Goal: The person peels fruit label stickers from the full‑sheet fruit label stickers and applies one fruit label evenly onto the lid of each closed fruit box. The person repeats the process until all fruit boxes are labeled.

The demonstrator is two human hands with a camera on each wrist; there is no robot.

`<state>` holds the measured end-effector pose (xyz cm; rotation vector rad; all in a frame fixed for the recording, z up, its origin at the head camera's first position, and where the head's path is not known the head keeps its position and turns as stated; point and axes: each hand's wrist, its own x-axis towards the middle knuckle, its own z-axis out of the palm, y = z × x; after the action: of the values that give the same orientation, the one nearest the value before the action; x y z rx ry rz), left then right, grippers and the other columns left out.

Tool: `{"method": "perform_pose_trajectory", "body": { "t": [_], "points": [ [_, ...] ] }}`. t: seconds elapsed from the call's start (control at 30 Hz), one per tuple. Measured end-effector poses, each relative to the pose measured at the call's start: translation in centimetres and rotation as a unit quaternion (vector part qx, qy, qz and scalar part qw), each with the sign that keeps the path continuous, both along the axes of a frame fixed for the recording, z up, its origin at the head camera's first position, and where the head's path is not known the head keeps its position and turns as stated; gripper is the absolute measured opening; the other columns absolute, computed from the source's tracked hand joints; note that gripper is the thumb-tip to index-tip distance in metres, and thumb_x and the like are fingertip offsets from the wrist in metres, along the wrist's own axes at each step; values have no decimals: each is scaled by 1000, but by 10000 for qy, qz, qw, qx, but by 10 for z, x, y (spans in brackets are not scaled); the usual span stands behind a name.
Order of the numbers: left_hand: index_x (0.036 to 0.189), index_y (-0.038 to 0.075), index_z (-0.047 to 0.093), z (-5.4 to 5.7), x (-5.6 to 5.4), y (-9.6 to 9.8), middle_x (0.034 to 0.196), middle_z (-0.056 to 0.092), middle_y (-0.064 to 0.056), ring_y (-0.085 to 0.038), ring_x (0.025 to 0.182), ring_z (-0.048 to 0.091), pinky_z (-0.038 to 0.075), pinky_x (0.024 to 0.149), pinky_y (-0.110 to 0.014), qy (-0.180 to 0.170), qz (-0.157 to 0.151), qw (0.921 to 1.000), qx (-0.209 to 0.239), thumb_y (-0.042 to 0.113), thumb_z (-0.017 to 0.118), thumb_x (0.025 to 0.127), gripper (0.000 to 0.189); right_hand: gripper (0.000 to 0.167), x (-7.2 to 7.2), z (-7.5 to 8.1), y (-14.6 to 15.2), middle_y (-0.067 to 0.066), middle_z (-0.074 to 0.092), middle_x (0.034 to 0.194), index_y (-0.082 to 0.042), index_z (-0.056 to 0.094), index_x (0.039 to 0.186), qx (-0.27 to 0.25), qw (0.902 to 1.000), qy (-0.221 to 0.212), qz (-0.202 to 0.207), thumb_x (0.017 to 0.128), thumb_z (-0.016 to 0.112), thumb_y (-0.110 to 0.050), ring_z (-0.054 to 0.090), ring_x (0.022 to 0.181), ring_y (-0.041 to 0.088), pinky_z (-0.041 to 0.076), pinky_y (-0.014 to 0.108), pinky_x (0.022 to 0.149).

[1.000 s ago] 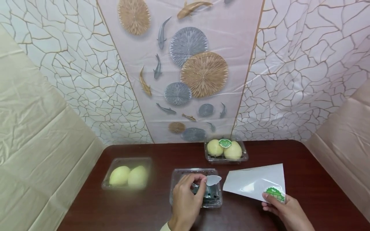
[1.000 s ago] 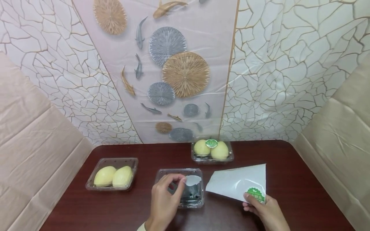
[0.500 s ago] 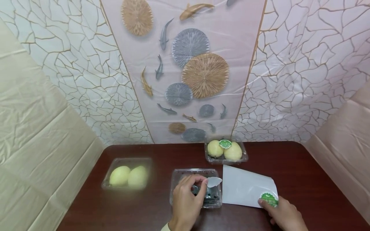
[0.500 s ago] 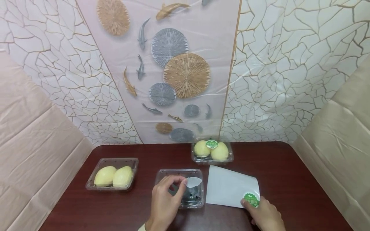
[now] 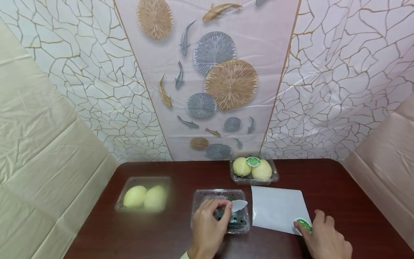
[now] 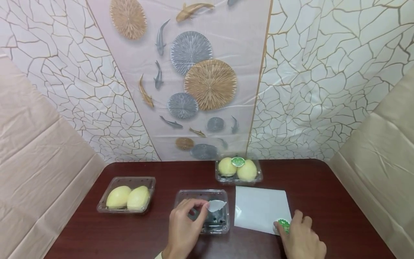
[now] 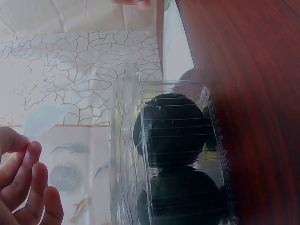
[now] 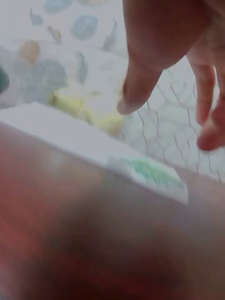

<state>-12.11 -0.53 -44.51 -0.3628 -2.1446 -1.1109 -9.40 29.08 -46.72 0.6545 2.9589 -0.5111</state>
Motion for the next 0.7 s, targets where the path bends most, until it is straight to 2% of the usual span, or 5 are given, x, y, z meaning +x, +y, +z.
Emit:
{"method": "perform_pose_trajectory", "body": {
  "t": [0.1, 0.17, 0.33, 0.53, 0.7],
  "points": [
    [86, 25, 78, 0, 0, 0, 83, 72, 20, 2, 73, 59, 49, 62, -16, 174, 84, 9997, -125, 16, 90, 82, 15, 69, 8, 20, -19, 20, 65, 105, 3, 55, 131, -235, 9967, 753, 190, 94, 77, -51, 66, 69, 30, 51, 50, 58],
    [85, 25, 78, 1, -1, 0, 83, 73, 19, 2, 74, 61, 49, 64, -15, 361, 150, 9989, -248, 16, 90, 81, 15, 46, 17, 31, -41, 7, 72, 98, -4, 65, 123, -567, 9831, 1680, 456, 95, 79, -38, 67, 70, 16, 52, 40, 59],
    [86, 22, 78, 2, -3, -1, 83, 74, 14, -3, 74, 65, 52, 65, -18, 1069, 84, 9930, -495, 12, 88, 79, 16, 19, 35, 43, -102, -8, 74, 83, -14, 74, 103, -1872, 9079, 3622, 971, 89, 83, -5, 63, 64, -3, 48, 16, 53],
    [86, 18, 77, 4, -5, 1, 80, 73, 7, -11, 70, 64, 52, 62, -26, 2121, -19, 9738, -817, 12, 78, 84, 7, 11, 34, 53, -147, 1, 75, 85, -6, 76, 107, -4136, 8613, 2949, 96, 99, 76, -13, 68, 64, 11, 53, 31, 46],
    [81, 15, 76, 5, -5, 2, 75, 72, 7, -10, 64, 60, 45, 56, -22, 2902, 158, 9499, -1149, 15, 63, 94, 19, 19, 28, 49, -158, 9, 77, 92, 1, 75, 111, -4641, 8505, 2464, -238, 103, 70, -16, 67, 65, 12, 53, 32, 45]
  ]
}}
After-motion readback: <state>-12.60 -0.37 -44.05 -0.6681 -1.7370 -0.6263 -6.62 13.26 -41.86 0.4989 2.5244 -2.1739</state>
